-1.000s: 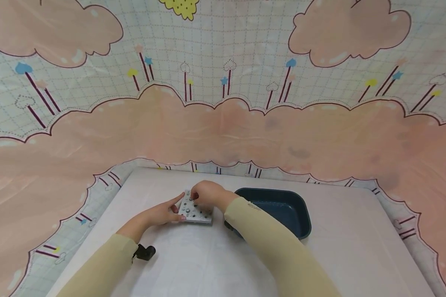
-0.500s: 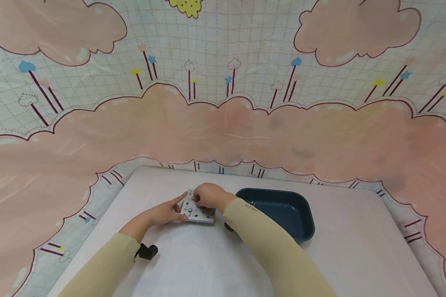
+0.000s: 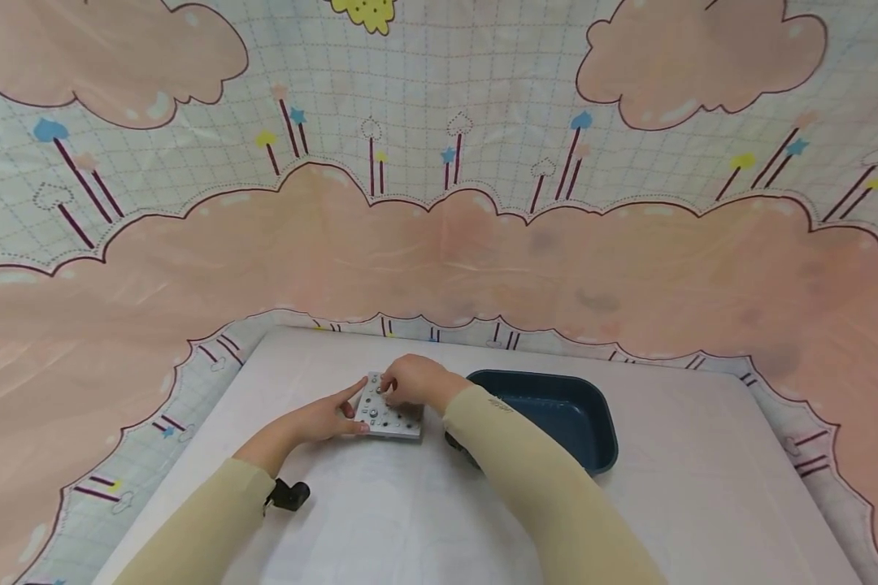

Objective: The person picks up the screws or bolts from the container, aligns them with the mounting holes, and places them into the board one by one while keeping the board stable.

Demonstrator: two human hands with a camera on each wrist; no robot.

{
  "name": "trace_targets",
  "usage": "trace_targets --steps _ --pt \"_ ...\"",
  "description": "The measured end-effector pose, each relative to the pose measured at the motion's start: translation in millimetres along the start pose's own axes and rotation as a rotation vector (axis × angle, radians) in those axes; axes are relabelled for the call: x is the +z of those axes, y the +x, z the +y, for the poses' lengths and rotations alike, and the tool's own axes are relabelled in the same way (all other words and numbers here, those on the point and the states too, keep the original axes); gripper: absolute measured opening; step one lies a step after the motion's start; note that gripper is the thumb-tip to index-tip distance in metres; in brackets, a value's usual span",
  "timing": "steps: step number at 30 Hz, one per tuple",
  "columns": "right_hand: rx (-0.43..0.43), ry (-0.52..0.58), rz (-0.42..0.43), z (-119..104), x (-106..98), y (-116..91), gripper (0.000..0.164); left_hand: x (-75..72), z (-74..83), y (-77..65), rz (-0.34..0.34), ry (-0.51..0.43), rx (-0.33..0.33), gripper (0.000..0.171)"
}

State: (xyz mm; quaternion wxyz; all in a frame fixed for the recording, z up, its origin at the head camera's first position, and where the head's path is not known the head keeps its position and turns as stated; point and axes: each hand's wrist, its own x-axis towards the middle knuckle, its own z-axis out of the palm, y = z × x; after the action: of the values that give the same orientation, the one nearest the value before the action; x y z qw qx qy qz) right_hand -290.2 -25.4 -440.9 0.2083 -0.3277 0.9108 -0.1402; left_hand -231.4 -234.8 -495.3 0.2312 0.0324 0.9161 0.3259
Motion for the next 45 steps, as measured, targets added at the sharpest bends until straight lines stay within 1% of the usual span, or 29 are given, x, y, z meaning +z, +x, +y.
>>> trace_targets --steps 3,5,9,13,16,18,24,28,31,35,38,45 --pt "-0.005 0.049 0.019 3.8 -8.4 -5.5 0.024 0.3 0.4 0.0 -0.002 0.005 -0.005 0.100" --pt "-0.014 0.057 0.035 8.4 -13.2 -9.6 0.025 0.5 0.4 0.2 -0.006 0.008 -0.008 0.100" --pt "-0.041 0.047 0.064 20.7 -22.0 -21.4 0.026 1.3 0.2 0.9 -0.018 0.008 -0.008 0.101" --pt "-0.034 0.042 0.092 34.8 -31.5 -41.2 0.027 0.9 0.9 2.0 -0.016 0.018 -0.002 0.102" --pt "-0.024 0.027 0.112 50.8 -35.6 -58.6 0.026 -0.8 3.0 1.8 -0.008 0.030 0.004 0.102" --pt "-0.032 0.012 0.123 64.6 -36.4 -70.6 0.025 -2.1 4.9 1.6 -0.005 0.041 0.015 0.103" --pt "-0.082 0.000 0.143 108.3 -31.9 -104.9 0.021 -4.0 5.4 3.5 0.003 0.047 0.030 0.109" --pt "-0.132 -0.057 0.142 130.1 -27.3 -119.2 0.019 -4.0 1.6 5.7 -0.002 0.046 0.052 0.112" --pt "-0.144 -0.097 0.131 139.3 -25.8 -124.8 0.018 -3.6 -2.6 7.5 -0.012 0.039 0.063 0.111" --pt "-0.110 -0.118 0.107 146.0 -22.7 -123.7 0.018 -4.2 -7.3 8.4 -0.020 0.021 0.069 0.110" --pt "-0.091 -0.136 0.091 150.3 -18.0 -121.3 0.018 -4.6 -6.6 7.3 -0.022 0.011 0.077 0.109" --pt "-0.154 -0.277 0.075 159.8 -4.3 -114.2 0.020 -4.1 -2.5 5.4 -0.027 -0.029 0.066 0.109"
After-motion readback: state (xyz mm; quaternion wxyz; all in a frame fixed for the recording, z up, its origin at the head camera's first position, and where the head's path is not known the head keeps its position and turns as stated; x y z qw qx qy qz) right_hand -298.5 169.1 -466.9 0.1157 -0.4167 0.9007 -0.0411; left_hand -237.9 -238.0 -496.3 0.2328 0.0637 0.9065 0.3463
